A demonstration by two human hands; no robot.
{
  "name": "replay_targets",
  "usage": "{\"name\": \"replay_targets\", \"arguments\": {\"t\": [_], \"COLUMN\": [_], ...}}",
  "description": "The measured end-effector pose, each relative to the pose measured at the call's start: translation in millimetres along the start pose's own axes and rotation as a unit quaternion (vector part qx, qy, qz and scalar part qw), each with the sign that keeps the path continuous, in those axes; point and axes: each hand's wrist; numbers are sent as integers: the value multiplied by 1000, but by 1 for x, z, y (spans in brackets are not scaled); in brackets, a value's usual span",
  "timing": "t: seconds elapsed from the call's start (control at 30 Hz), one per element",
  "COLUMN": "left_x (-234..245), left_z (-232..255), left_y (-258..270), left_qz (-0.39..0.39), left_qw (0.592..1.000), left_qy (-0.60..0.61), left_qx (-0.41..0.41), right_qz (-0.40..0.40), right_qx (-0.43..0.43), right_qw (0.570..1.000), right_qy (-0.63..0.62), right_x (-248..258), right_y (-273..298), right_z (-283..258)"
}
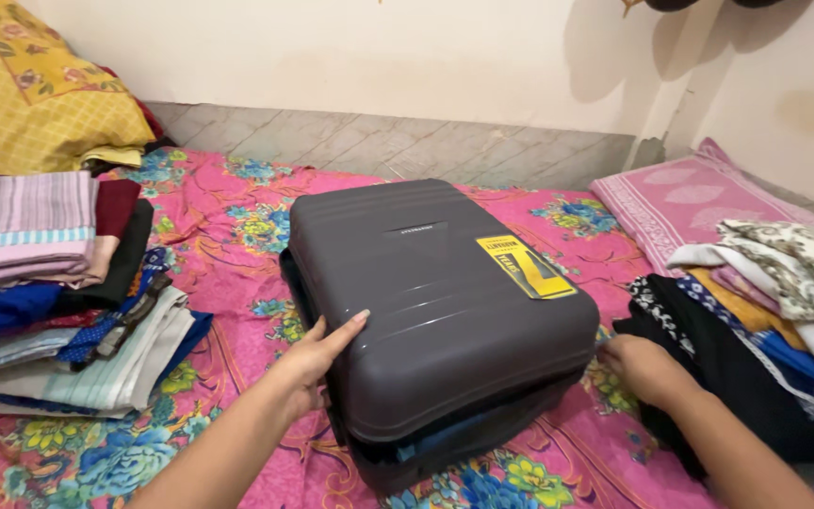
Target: The person removes several items of folded clothing from a suitcase and stacks them on a bed, then opens the interior compartment of the suitcase to zip it closed.
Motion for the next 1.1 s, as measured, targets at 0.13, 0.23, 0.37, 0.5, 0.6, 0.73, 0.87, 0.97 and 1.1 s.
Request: {"name": "replay_targets", "arguments": {"t": [0.13, 0.23, 0.37, 0.5, 0.6, 0.73, 0.87, 0.97, 1.1], "left_x": [2, 7, 13, 10, 7, 16, 32, 53, 102], "left_z": [-8, -11, -17, -24, -26, -29, -42, -49, -44], "left_y": [-9, -16, -13, -15, -19, -33, -62, -82, -111], "left_qz": [3, 1, -8, -4, -9, -11, -14, -64, 9], "left_qw": [999, 999, 999, 999, 999, 997, 987, 984, 993], "left_qy": [-47, -34, -38, -39, -40, -73, -92, 32, 82], "left_qx": [-4, 4, -5, -22, -32, -28, -133, -166, -80], "right_qz": [-18, -31, -98, -100, -47, -44, 67, 264, 168], "right_qx": [75, 109, 74, 192, 243, 243, 86, 153, 115], "right_qw": [997, 992, 992, 976, 962, 968, 993, 950, 969], "right_qy": [11, 50, 41, 34, -119, 31, -48, 61, 141], "right_x": [24, 30, 26, 8, -4, 25, 93, 108, 91], "right_y": [56, 71, 74, 77, 88, 87, 63, 24, -3], "right_z": [-40, -90, -176, -269, -347, -430, -465, -484, -489]}}
Point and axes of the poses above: each hand's wrist, its own y-axis away from the middle knuckle, its own x-axis out of the back of the hand, z = x × y, and after that the axes turned 8 degrees about x, right-handed
